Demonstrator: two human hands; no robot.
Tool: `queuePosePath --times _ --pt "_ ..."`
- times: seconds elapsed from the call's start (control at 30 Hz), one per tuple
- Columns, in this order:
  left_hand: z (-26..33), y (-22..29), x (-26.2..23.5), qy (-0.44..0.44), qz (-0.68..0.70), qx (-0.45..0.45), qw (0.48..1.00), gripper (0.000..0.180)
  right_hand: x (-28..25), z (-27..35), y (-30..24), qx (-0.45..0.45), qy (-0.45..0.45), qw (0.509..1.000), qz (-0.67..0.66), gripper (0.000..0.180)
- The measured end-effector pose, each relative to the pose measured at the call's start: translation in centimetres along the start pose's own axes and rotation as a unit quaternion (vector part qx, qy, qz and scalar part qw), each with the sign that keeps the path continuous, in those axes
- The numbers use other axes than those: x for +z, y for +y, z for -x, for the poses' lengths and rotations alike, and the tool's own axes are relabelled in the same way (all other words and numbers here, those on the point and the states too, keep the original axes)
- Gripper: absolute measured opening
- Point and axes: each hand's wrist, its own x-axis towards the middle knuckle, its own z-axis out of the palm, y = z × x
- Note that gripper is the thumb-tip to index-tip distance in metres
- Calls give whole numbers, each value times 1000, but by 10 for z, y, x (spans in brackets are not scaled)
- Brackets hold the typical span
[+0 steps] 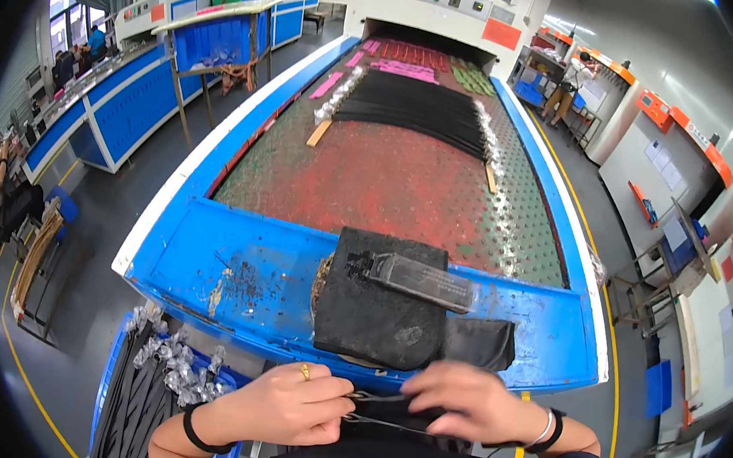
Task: The person repeatedly picks up black belts from a blue bin, threads them through a clear plastic clip, and places the assembled units onto a red conveyor belt. The process is repeated multiple times in a continuous loop.
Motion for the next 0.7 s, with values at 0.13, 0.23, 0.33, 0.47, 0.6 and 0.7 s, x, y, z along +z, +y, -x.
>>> queuePosePath --times 0.13,0.23,0.33,0.47,0.6,0.7 --pt "12 -8 -16 28 -36 1 999 18 -23 -11 31 106 229 948 196 40" --pt "8 -10 -24 39 -44 10 998 20 -22 -10 60 188 242 916 260 49" --pt "11 -15 -26 52 -55 1 997 21 -21 -16 71 251 192 926 205 56" --pt "11 -21 -20 103 -43 14 994 25 -19 -7 75 247 243 937 51 54" --pt "4 -22 -16 105 -42 25 993 24 -22 11 69 186 358 910 -95 48" --pt "-4 -18 -13 82 -27 35 996 23 -32 25 56 88 423 859 -275 49"
